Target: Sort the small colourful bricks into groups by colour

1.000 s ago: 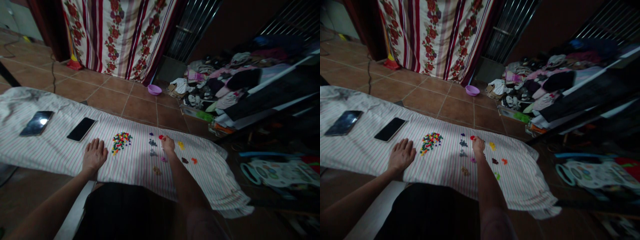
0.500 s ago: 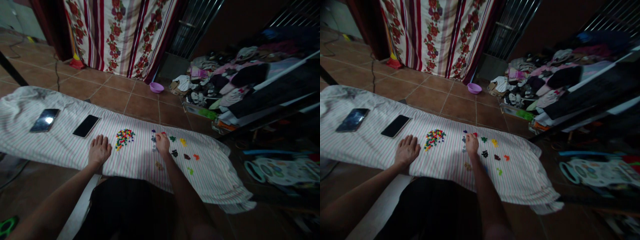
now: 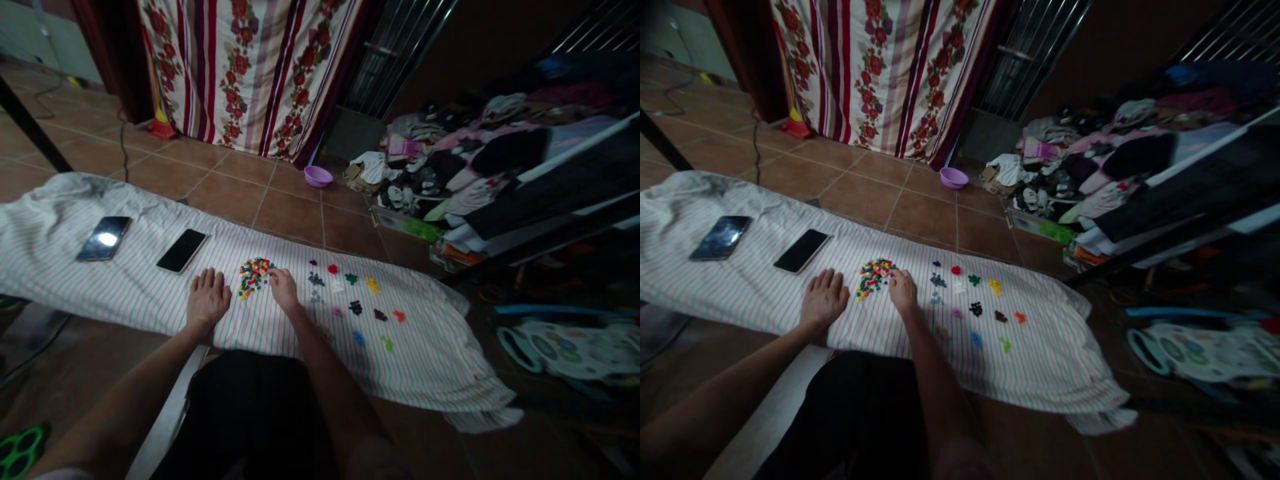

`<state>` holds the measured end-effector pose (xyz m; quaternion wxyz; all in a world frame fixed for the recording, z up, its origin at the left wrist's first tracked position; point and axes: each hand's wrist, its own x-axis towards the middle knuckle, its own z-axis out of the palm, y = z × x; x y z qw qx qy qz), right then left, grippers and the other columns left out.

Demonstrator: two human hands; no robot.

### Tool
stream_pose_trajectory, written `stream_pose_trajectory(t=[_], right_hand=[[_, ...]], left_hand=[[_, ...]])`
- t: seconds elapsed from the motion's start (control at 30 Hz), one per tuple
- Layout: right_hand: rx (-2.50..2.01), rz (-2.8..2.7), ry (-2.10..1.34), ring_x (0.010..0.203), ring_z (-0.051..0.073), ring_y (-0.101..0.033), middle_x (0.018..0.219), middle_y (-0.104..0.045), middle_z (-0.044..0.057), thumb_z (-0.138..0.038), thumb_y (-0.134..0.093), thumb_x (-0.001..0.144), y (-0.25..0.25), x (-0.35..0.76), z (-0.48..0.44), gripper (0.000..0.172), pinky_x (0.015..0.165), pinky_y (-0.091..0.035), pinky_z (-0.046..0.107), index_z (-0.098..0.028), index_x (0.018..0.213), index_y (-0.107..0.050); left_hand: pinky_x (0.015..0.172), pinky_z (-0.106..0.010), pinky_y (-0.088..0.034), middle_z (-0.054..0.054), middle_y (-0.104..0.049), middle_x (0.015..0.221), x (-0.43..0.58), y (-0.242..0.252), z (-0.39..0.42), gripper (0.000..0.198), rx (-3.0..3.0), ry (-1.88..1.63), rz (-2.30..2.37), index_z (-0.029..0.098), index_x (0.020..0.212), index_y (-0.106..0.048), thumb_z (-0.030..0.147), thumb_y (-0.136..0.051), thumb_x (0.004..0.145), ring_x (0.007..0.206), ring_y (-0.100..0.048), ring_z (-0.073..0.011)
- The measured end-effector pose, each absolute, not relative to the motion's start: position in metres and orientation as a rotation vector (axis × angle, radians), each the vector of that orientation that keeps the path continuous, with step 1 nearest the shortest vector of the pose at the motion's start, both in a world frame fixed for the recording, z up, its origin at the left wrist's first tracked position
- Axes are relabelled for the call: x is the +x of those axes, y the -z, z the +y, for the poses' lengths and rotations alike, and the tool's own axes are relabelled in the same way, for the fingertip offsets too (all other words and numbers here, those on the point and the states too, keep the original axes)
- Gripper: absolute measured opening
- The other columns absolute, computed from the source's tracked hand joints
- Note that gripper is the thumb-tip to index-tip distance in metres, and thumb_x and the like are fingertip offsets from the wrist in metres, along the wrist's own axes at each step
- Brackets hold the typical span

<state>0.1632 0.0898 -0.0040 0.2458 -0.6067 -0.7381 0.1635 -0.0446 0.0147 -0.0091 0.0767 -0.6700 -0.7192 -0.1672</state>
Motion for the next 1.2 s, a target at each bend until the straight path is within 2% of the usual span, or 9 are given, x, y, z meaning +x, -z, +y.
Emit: stream_pose_trajectory(t=[0.3, 0.53, 0.87, 1.2], right_hand=[[-1.87, -2.075, -0.454, 0.097, 0.018, -0.059, 0.109, -0.06, 0.008, -0.021, -0.051, 0.092, -0.006, 0.147, 0.095, 0.027, 0.082, -0.043, 0.026, -0.024, 0.114, -0.066], [-1.915, -2.029, -0.504, 0.091, 0.014, -0.06, 0.1, -0.061, 0.004, -0.02, -0.053, 0.092, -0.01, 0.145, 0.099, 0.016, 0.077, -0.042, 0.023, -0.024, 0.098, -0.067], [-2.002, -2.033, -0.535, 0.09, 0.017, -0.06, 0.1, -0.064, 0.006, -0.02, -0.054, 0.089, -0.019, 0.14, 0.105, 0.016, 0.076, -0.042, 0.025, -0.024, 0.097, -0.067], [-1.925, -1.921, -0.447, 0.09, 0.015, -0.06, 0.099, -0.065, 0.001, -0.027, -0.052, 0.091, -0.018, 0.142, 0.092, 0.013, 0.076, -0.042, 0.023, -0.026, 0.093, -0.065]], left_hand=[[0.11, -0.048, -0.029, -0.022, -0.052, 0.139, -0.046, 0.011, 0.015, 0.049, -2.005, 0.486, -2.144, 0.008, 0.128, -0.055, 0.035, -0.036, 0.091, 0.134, -0.043, -0.0346], [0.111, -0.049, -0.027, -0.021, -0.052, 0.14, -0.045, 0.009, 0.014, 0.048, -2.011, 0.544, -2.176, 0.01, 0.128, -0.055, 0.034, -0.036, 0.091, 0.135, -0.042, -0.0332], [0.111, -0.048, -0.028, -0.022, -0.052, 0.138, -0.045, 0.007, 0.013, 0.047, -2.019, 0.535, -2.145, 0.009, 0.126, -0.055, 0.035, -0.034, 0.092, 0.134, -0.043, -0.0338], [0.109, -0.047, -0.03, -0.022, -0.053, 0.137, -0.044, 0.004, 0.012, 0.048, -2.008, 0.496, -2.127, 0.009, 0.125, -0.055, 0.035, -0.035, 0.091, 0.132, -0.045, -0.0336]])
